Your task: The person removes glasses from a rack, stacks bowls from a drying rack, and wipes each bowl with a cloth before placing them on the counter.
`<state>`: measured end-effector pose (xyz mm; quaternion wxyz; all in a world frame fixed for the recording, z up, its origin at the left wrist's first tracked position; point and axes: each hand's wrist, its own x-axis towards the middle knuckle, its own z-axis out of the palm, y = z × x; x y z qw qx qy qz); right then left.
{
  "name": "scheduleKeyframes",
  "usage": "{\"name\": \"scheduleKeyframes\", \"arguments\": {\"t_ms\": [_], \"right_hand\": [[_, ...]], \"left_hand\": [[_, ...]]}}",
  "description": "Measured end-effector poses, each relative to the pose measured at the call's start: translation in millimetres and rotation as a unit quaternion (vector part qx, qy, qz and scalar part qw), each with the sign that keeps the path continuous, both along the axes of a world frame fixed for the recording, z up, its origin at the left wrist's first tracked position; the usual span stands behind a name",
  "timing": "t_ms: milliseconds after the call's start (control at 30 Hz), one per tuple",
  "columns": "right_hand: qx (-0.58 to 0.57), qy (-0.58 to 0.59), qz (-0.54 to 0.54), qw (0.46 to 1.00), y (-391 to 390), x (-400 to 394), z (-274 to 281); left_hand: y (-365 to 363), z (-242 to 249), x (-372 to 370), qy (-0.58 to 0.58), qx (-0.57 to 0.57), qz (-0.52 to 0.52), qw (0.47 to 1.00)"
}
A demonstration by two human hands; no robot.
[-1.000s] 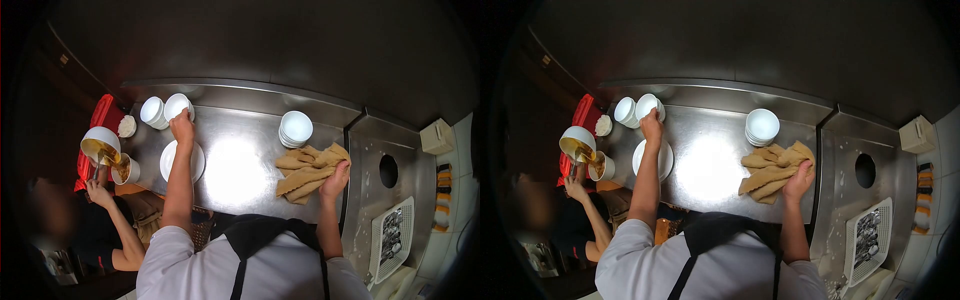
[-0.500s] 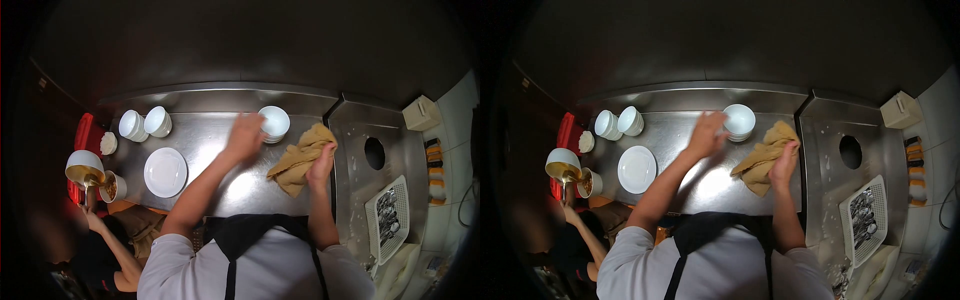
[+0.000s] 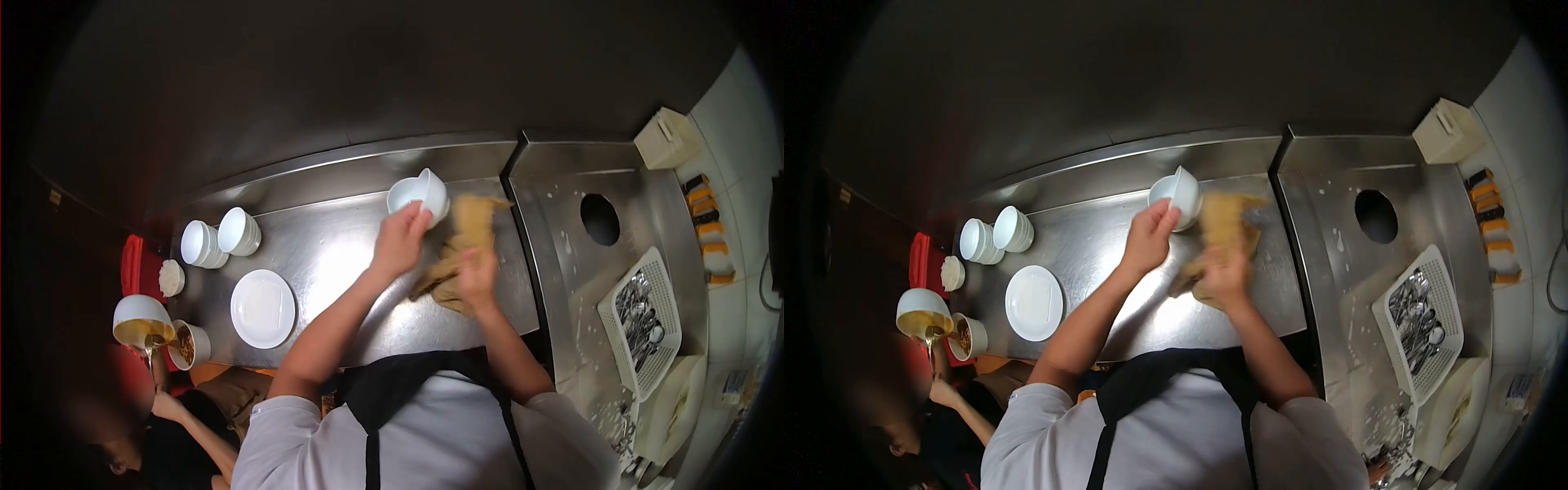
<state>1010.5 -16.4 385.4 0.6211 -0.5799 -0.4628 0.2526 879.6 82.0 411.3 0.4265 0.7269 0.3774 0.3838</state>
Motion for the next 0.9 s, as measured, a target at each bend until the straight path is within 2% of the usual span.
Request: {"name": "scheduleKeyframes", "arguments": {"t_ms": [67,133,167,200,233,267,333,367,433,467,567,600,633,667,700,733,767,833,867,900], "right_hand": [[0.051,-0.262,0.000,0.964,10,-15,23],[0.133,-0.319,-0.012,0.938,33,-12,36],[0.066,-0.090,0.050,0.993,40,-6,42],[-0.009,0.146,0.112,0.983,42,1,45],[-0.085,0.371,0.167,0.909,43,2,49],[-0.097,0.371,0.174,0.907,39,-3,52],[-0.039,0.259,0.124,0.957,28,-43,15],[-0.010,0.201,0.099,0.974,21,-59,-3],[0.041,0.079,0.164,0.982,9,-70,-16],[0.068,0.020,0.194,0.978,7,-73,-19],[0.123,-0.186,0.167,0.960,35,-55,18],[0.105,-0.217,0.143,0.960,45,-48,23],[0.021,-0.081,0.185,0.979,53,-35,29],[-0.064,0.057,0.222,0.971,59,-21,34],[-0.146,0.194,0.255,0.936,61,-14,40],[-0.105,0.348,0.285,0.887,58,-14,46],[-0.095,0.351,0.269,0.892,57,-15,43],[-0.079,0.358,0.236,0.900,51,-21,32],[-0.098,0.352,0.191,0.911,48,-28,34],[-0.095,0.327,0.196,0.919,45,-33,29]], "left_hand": [[-28,-13,0,-0.092,0.022,-0.032,0.995],[-39,-9,-12,-0.115,-0.092,-0.076,0.986],[-44,-4,-19,-0.125,-0.149,-0.094,0.976],[-53,-1,-24,-0.189,-0.173,-0.106,0.961],[-60,1,-25,-0.259,-0.171,-0.084,0.947],[-63,5,-23,-0.330,-0.162,-0.062,0.928],[-61,14,-16,-0.451,-0.166,0.001,0.877],[-59,11,-18,-0.394,-0.135,0.031,0.909],[-54,-1,-26,-0.269,-0.073,0.089,0.956],[-53,-4,-34,-0.237,-0.105,0.066,0.963],[-53,-25,-46,-0.183,-0.097,0.052,0.977],[-54,-16,-52,-0.146,-0.120,0.027,0.982],[-57,-4,-56,-0.153,-0.145,-0.011,0.977],[-60,9,-63,-0.159,-0.170,-0.048,0.971],[-60,15,-71,-0.165,-0.195,-0.083,0.963],[-53,3,-81,-0.244,-0.224,-0.130,0.935],[-49,1,-75,-0.421,-0.252,-0.158,0.857],[-31,2,-76,-0.463,-0.306,-0.081,0.828],[-23,-3,-68,-0.405,-0.257,0.015,0.877],[-25,-13,-63,-0.363,-0.200,0.026,0.910]]}}
